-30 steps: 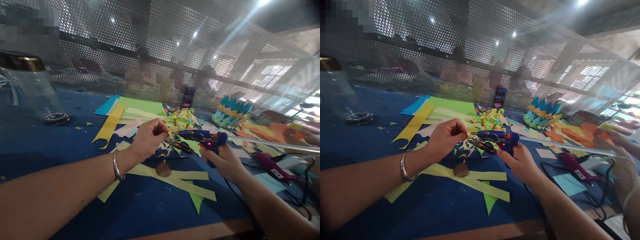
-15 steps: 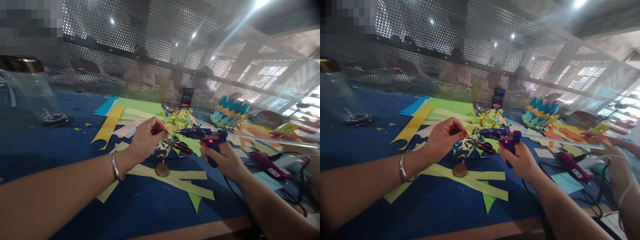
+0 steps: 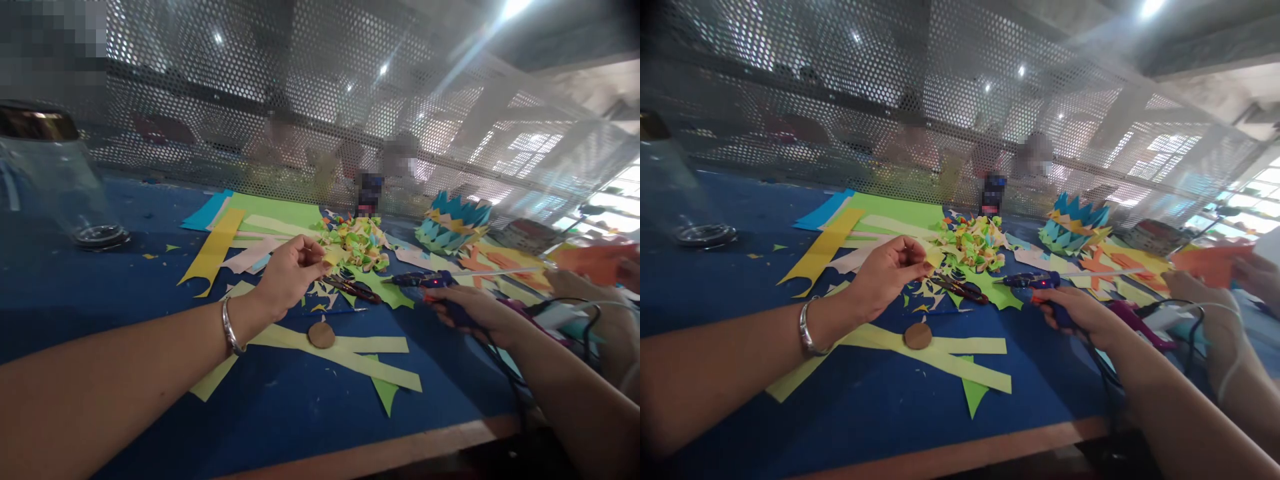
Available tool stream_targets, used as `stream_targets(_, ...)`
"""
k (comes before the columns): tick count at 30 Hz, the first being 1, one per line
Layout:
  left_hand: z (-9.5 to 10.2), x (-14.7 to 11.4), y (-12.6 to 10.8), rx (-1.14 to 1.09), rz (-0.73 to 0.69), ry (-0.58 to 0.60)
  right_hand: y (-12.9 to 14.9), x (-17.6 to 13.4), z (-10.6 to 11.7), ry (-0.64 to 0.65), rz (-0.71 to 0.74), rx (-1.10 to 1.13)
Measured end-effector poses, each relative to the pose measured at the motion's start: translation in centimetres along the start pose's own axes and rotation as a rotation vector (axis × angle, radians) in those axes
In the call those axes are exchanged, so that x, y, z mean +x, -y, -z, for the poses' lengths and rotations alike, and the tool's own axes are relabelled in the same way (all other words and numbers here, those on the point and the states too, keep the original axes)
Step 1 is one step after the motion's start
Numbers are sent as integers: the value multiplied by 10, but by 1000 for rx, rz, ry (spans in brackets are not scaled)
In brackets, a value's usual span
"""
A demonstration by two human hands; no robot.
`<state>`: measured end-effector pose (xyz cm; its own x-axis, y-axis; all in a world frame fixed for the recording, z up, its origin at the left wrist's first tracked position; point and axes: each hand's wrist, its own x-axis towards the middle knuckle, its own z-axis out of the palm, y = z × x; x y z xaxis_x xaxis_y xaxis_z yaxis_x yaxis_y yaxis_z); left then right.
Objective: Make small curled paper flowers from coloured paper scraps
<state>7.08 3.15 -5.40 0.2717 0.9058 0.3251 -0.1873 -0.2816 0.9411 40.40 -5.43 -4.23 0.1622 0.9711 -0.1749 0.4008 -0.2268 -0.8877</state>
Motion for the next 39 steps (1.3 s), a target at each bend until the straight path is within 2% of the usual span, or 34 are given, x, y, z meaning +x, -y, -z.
stream_targets(3,0,-1,1,-18,16,11,-3,5,7,-6,-136,-46)
stream_targets(6,1,-2,1,-1,21,25,-5,11,15,-76,-119,-261)
stream_targets(8,1,-2,1,13,24,33,-3,11,18,-167,-46,-525)
stream_targets(10,1,-2,0,5,34,30,5,7,16,-319,105,-817)
stream_targets(11,0,-2,0,1,38,30,11,3,11,-409,177,-904)
stream_targets(12,0,-2,-1,-2,40,32,19,-1,3,-441,221,-942)
stream_targets(13,-1,-2,-1,-4,41,33,29,-6,-8,-426,279,-942)
stream_targets(15,-1,-3,-3,3,41,36,50,-14,-35,-280,427,-877)
stream_targets(17,-1,-4,-4,10,38,37,69,-18,-65,-195,549,-803)
stream_targets(20,-1,-6,-6,42,41,33,89,-15,-101,-179,710,-795)
stream_targets(22,-1,-7,-6,63,55,32,94,-10,-115,-188,762,-793)
stream_targets(29,-1,-6,-7,63,88,25,88,1,-127,-208,889,-693)
stream_targets(39,-7,-6,-15,-101,255,53,80,8,-126,-194,870,-644)
